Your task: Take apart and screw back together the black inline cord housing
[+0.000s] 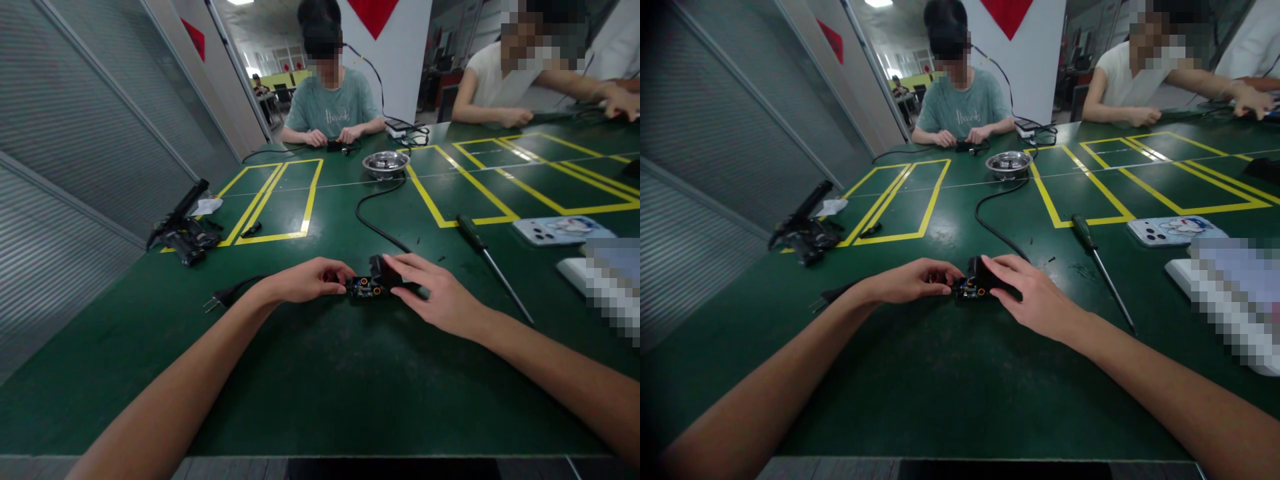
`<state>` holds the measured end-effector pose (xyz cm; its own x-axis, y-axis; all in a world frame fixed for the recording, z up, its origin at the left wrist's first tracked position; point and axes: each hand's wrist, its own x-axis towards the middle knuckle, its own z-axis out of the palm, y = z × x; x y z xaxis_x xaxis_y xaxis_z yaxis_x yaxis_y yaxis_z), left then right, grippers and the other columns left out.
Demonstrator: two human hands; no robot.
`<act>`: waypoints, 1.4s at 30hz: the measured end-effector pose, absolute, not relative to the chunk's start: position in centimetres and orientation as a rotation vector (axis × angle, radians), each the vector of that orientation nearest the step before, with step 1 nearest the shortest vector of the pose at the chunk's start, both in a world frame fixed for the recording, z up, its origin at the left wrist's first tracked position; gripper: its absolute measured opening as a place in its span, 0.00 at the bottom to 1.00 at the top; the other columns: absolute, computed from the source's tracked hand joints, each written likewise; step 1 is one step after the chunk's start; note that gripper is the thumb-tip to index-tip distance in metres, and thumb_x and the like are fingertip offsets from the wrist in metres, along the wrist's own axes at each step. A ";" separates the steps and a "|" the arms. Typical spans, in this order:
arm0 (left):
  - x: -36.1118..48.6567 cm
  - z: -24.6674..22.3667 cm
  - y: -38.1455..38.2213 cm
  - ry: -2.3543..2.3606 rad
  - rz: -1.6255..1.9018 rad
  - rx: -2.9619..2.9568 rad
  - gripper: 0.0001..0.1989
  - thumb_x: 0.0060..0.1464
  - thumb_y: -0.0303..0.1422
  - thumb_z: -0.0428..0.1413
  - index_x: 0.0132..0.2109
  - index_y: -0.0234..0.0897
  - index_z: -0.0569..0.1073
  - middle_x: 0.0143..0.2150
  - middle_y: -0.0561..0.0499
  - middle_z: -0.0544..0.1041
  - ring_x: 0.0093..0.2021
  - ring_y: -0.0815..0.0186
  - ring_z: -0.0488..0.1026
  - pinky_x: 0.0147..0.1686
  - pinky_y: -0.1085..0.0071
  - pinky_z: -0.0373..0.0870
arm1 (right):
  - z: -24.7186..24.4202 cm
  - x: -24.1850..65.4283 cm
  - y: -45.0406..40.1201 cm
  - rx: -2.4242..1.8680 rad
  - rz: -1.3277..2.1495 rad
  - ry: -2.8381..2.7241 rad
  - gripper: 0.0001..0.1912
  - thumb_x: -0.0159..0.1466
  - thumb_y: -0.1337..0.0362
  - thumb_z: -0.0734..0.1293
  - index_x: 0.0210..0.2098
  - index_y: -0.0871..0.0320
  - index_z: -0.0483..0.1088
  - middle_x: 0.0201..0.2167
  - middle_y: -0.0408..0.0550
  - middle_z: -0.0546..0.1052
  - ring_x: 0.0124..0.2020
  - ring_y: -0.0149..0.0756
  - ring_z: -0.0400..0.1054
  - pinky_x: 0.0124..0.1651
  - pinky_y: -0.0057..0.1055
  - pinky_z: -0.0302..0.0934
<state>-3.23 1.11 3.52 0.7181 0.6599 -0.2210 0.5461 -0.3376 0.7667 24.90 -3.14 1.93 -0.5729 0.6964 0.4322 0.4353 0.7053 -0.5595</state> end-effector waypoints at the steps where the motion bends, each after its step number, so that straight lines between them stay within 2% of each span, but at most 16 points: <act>1: -3.2 3.5 1.1 0.920 0.156 2.008 0.15 0.59 0.35 0.53 0.52 0.38 0.71 0.39 0.50 0.75 0.37 0.66 0.70 0.36 0.71 0.66 | 1.6 24.7 -3.1 -0.842 0.481 -2.288 0.29 0.66 0.67 0.61 0.65 0.53 0.56 0.57 0.53 0.68 0.56 0.41 0.64 0.58 0.47 0.63; 8: -3.2 3.5 1.2 0.938 0.131 1.946 0.17 0.58 0.37 0.54 0.53 0.36 0.71 0.37 0.51 0.73 0.36 0.67 0.68 0.36 0.72 0.64 | 0.6 23.8 -2.7 -0.794 0.282 -2.518 0.20 0.67 0.69 0.58 0.57 0.58 0.68 0.55 0.56 0.69 0.57 0.44 0.62 0.56 0.49 0.63; 14: -3.3 3.3 1.3 0.945 0.154 1.965 0.17 0.58 0.38 0.54 0.52 0.36 0.71 0.35 0.52 0.73 0.34 0.68 0.67 0.35 0.72 0.63 | 0.6 23.6 -2.7 -0.758 0.280 -2.520 0.20 0.68 0.70 0.57 0.56 0.59 0.68 0.55 0.57 0.69 0.57 0.43 0.61 0.55 0.47 0.64; 21: -3.3 3.5 1.1 0.912 0.156 1.985 0.14 0.59 0.37 0.54 0.50 0.37 0.72 0.34 0.53 0.72 0.34 0.69 0.67 0.35 0.73 0.63 | 0.3 23.5 -2.6 -0.717 0.242 -2.389 0.19 0.66 0.70 0.60 0.56 0.61 0.69 0.55 0.57 0.70 0.57 0.43 0.62 0.57 0.47 0.63; 25: -3.4 3.6 1.1 0.914 0.150 1.989 0.16 0.59 0.37 0.54 0.53 0.37 0.71 0.38 0.51 0.74 0.36 0.67 0.69 0.37 0.71 0.65 | 0.1 23.2 -2.7 -0.756 0.244 -2.541 0.19 0.67 0.69 0.58 0.56 0.59 0.69 0.56 0.56 0.69 0.58 0.43 0.62 0.56 0.47 0.64; 28: -3.7 3.7 1.2 0.964 0.151 2.025 0.23 0.56 0.41 0.57 0.57 0.38 0.68 0.40 0.50 0.75 0.36 0.66 0.70 0.36 0.70 0.67 | 0.6 23.5 -2.8 -0.773 0.208 -2.509 0.20 0.67 0.64 0.60 0.58 0.60 0.66 0.58 0.56 0.67 0.59 0.44 0.60 0.60 0.48 0.60; 30: -3.7 3.8 1.1 1.046 0.239 2.101 0.29 0.54 0.44 0.59 0.60 0.39 0.65 0.45 0.47 0.75 0.39 0.64 0.72 0.39 0.67 0.69 | 1.4 24.3 -2.6 -0.836 0.183 -2.396 0.23 0.66 0.61 0.62 0.59 0.62 0.65 0.58 0.57 0.68 0.59 0.43 0.61 0.60 0.46 0.59; 32: -3.2 3.9 0.7 1.139 0.480 2.229 0.30 0.55 0.47 0.57 0.60 0.39 0.64 0.52 0.44 0.72 0.46 0.60 0.71 0.45 0.62 0.70 | 2.4 25.8 -1.9 -0.964 0.124 -2.245 0.21 0.66 0.62 0.62 0.56 0.62 0.67 0.54 0.56 0.71 0.56 0.42 0.64 0.59 0.42 0.61; 34: -2.1 3.9 -0.1 1.193 0.779 2.380 0.29 0.58 0.47 0.54 0.61 0.39 0.61 0.58 0.41 0.67 0.56 0.55 0.66 0.54 0.55 0.65 | 3.1 27.8 -0.7 -1.138 -0.014 -2.116 0.17 0.66 0.62 0.61 0.51 0.62 0.71 0.49 0.56 0.73 0.52 0.42 0.66 0.56 0.41 0.62; 36: -0.5 3.6 -1.2 1.167 0.906 2.547 0.31 0.59 0.48 0.53 0.64 0.38 0.57 0.64 0.40 0.61 0.63 0.52 0.59 0.61 0.51 0.58 | 3.2 29.9 0.7 -1.351 -0.162 -2.034 0.16 0.66 0.61 0.61 0.48 0.63 0.73 0.46 0.58 0.73 0.49 0.46 0.67 0.54 0.44 0.62; 39: 1.7 2.8 -2.7 1.028 0.609 2.781 0.38 0.58 0.51 0.52 0.67 0.36 0.52 0.68 0.38 0.56 0.67 0.50 0.53 0.65 0.51 0.52 | 2.6 32.2 2.4 -1.624 -0.288 -1.970 0.19 0.66 0.58 0.59 0.47 0.64 0.73 0.43 0.60 0.73 0.48 0.50 0.66 0.49 0.45 0.63; 42: 2.9 1.8 -3.3 1.012 0.304 2.839 0.36 0.62 0.49 0.48 0.68 0.33 0.48 0.67 0.39 0.57 0.66 0.52 0.56 0.65 0.54 0.53 | 2.1 33.3 3.1 -1.788 -0.357 -1.983 0.22 0.67 0.56 0.57 0.48 0.65 0.72 0.44 0.63 0.73 0.48 0.52 0.66 0.47 0.46 0.63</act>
<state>2.89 -3.32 1.81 0.7575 0.6353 0.1503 0.6128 -0.7714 0.1715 33.31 3.11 2.08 -0.0636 0.8715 0.4862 0.9864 0.1288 -0.1019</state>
